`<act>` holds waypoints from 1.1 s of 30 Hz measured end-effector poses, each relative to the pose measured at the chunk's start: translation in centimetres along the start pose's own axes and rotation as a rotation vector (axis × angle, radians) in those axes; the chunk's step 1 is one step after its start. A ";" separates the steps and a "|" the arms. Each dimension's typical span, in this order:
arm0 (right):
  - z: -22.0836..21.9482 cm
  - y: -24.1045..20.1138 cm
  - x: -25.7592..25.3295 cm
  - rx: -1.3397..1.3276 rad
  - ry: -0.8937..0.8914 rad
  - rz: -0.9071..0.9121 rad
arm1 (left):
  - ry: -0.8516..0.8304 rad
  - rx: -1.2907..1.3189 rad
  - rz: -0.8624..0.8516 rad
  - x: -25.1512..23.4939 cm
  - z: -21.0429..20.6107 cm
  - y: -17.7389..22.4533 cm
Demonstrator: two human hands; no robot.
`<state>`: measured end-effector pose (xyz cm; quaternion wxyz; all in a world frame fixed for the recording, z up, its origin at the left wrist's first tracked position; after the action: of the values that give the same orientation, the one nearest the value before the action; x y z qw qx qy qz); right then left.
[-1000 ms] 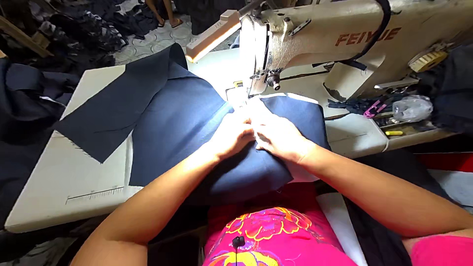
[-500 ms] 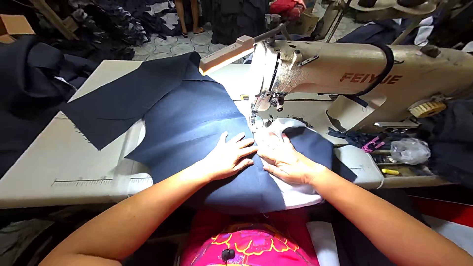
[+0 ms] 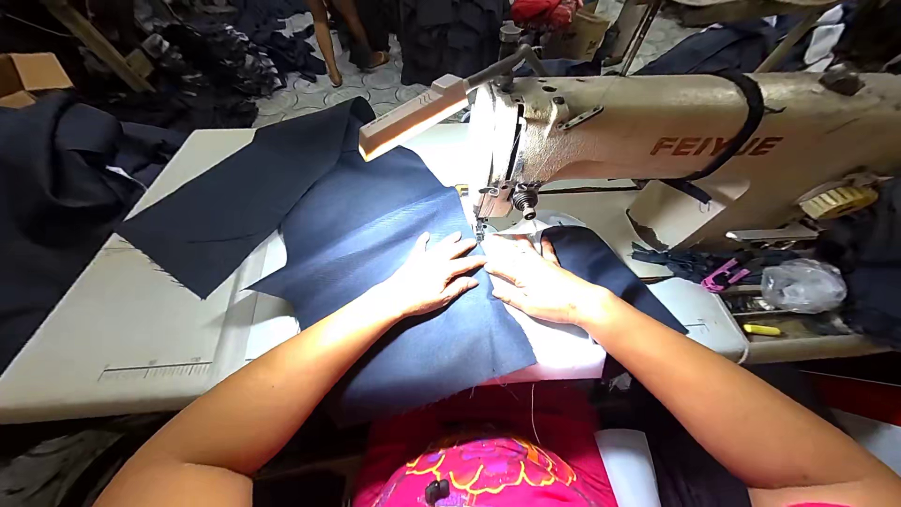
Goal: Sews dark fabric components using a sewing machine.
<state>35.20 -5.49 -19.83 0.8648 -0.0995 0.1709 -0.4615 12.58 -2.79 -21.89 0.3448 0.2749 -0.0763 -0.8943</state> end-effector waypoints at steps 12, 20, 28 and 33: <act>-0.2 0.8 -1.5 0.029 -0.001 -0.042 | -0.023 0.014 0.001 -1.2 0.1 -1.7; -0.5 0.1 -1.1 0.025 0.226 0.294 | -0.009 -0.072 0.058 -1.5 0.6 0.2; -0.5 -0.4 -0.2 0.023 0.254 0.317 | 0.030 -0.076 0.098 1.3 -0.5 1.9; 0.4 -0.6 -1.9 0.090 0.184 0.340 | -0.074 -0.073 0.143 -0.2 0.8 1.6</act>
<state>33.95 -4.20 -18.88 0.9146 0.0123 0.2426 -0.3232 13.17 -3.96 -20.61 0.4146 0.2226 -0.0756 -0.8791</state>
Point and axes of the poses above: each hand's wrist, its own x-axis away from the middle knuckle, its own z-axis out of the back of the hand, y = z × x, the point moved 2 cm from there along -x, towards the middle knuckle, and after that the axes turned 15 degrees about y, right-handed, at the moved point
